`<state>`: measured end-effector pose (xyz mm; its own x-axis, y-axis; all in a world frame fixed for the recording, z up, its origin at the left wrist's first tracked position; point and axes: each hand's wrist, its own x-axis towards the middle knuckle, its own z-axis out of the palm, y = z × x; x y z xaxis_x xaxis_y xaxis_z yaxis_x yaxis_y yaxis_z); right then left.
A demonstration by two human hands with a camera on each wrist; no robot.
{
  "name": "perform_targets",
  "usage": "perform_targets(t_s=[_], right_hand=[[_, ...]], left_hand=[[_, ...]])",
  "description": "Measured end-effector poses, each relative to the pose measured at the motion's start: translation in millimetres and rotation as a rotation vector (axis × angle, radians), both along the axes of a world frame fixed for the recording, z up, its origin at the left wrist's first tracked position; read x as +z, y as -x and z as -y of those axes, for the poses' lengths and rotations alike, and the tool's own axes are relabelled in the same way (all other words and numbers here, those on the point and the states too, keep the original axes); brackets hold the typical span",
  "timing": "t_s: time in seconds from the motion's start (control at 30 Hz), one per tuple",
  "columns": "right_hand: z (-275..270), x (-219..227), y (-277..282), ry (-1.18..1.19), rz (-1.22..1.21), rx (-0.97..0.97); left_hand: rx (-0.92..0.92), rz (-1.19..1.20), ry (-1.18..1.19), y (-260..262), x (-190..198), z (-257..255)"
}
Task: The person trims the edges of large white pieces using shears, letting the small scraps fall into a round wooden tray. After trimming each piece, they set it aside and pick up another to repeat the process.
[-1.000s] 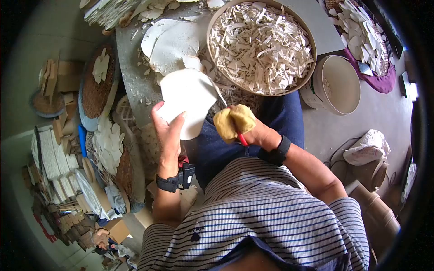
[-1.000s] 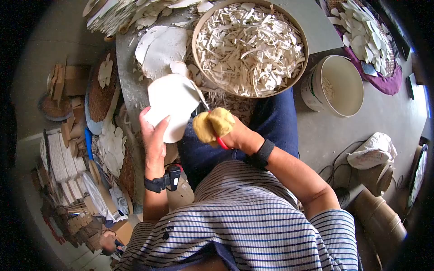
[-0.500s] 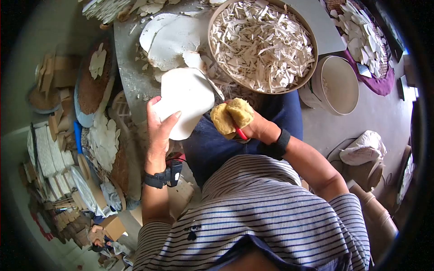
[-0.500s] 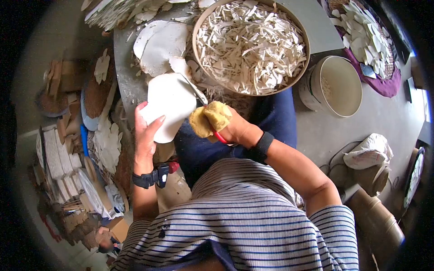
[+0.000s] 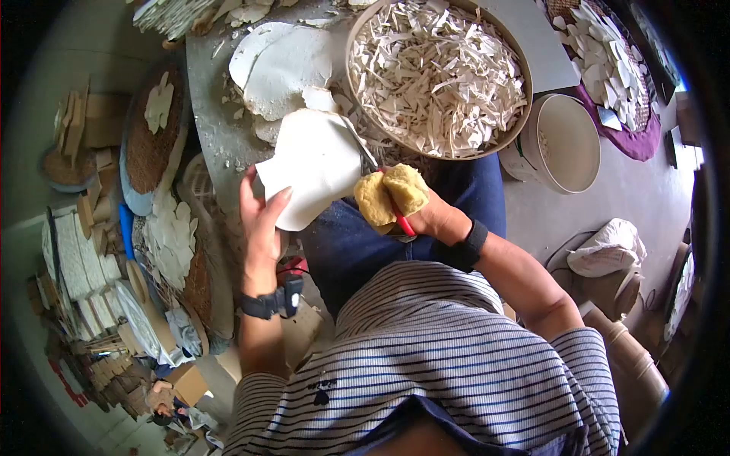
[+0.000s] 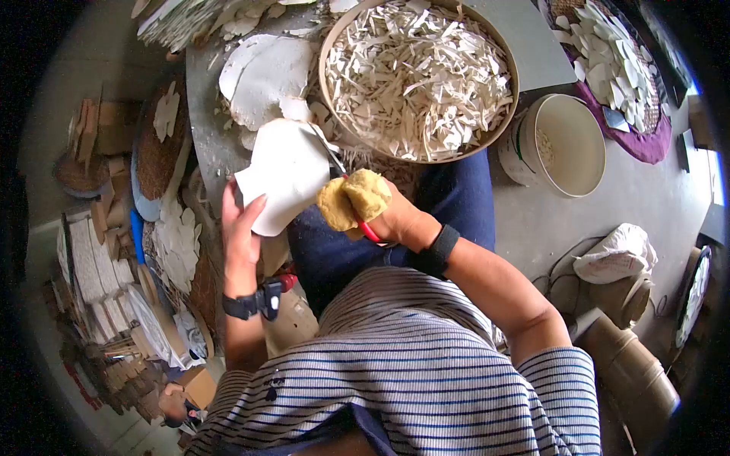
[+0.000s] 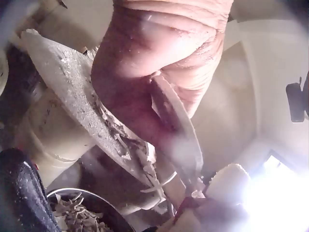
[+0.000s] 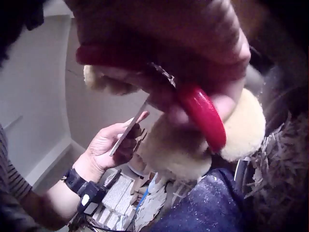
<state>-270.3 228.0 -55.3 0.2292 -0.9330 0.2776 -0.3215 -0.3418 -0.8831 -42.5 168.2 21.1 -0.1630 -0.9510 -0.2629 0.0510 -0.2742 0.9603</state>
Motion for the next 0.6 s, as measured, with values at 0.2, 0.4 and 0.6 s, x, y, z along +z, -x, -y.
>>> perform_targets(t_s=[0.2, 0.4, 0.6], right_hand=[[5, -6, -8, 0.006, 0.101, -0.060], [3, -11, -14, -0.237, 0.329, 0.012], [6, -3, -5, 0.020, 0.012, -0.048]], left_hand=[[0.457, -0.177, 0.197, 45, -26, -55], [0.516, 0.023, 0.210, 50, -29, -37], [0.344, 0.011, 0.125, 33, -25, -20]])
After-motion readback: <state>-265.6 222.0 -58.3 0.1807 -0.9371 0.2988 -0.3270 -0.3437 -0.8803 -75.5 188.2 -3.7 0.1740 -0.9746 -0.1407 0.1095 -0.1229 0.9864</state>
